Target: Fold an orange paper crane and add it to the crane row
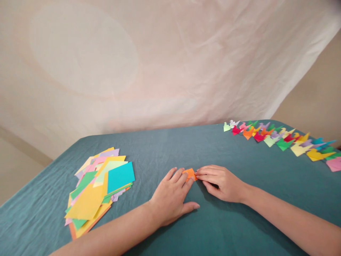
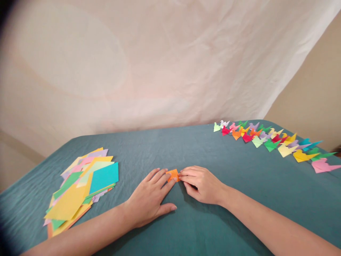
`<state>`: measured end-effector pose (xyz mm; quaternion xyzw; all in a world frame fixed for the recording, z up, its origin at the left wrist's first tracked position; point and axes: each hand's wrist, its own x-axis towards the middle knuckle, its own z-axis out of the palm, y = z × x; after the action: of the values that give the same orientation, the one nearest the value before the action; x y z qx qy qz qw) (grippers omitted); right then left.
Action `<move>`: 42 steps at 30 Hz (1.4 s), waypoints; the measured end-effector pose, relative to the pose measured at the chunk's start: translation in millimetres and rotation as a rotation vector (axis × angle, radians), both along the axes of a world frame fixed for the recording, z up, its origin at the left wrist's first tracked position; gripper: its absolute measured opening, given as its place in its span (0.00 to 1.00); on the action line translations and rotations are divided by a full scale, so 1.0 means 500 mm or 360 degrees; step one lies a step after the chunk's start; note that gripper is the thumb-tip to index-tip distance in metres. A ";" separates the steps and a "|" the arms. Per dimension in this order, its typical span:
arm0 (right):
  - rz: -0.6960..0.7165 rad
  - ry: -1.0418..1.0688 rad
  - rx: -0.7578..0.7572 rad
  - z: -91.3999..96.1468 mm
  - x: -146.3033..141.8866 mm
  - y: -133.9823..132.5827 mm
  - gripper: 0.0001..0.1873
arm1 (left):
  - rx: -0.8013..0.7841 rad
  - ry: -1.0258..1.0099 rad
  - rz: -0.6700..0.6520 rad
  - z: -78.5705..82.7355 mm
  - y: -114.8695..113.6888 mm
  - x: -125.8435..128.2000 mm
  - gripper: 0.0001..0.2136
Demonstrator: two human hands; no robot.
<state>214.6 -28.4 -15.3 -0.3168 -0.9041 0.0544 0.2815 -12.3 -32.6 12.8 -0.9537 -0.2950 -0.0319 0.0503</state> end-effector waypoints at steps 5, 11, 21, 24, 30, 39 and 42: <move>-0.0035 0.0037 -0.0015 -0.005 0.003 0.002 0.16 | -0.0002 0.0007 0.0005 0.002 0.000 0.000 0.30; -0.0011 -0.0086 0.0057 -0.004 0.001 -0.002 0.16 | 0.0017 0.0010 0.0001 0.001 -0.001 0.000 0.30; -0.0045 -0.0300 0.0148 0.008 -0.011 -0.008 0.15 | 0.0010 -0.0025 0.0005 -0.003 -0.001 0.001 0.30; -0.0076 -0.0352 0.0163 0.011 -0.016 -0.011 0.14 | 0.0004 -0.0055 0.0025 -0.001 -0.002 0.000 0.29; -0.0021 -0.0351 0.0120 0.011 -0.020 -0.009 0.14 | -0.0051 -0.0078 0.0083 0.010 0.002 -0.006 0.27; 0.0005 -0.0338 0.0042 0.015 -0.020 -0.003 0.14 | -0.0053 -0.0110 0.0113 0.016 0.000 -0.011 0.24; 0.0004 -0.0321 0.0052 0.015 -0.020 -0.003 0.14 | -0.0055 -0.0092 0.0117 0.020 0.002 -0.011 0.24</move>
<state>204.8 -30.2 -7.6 -0.3149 -0.9290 0.0079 0.1941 -17.6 -31.5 22.6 -0.9416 -0.3315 -0.0524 0.0264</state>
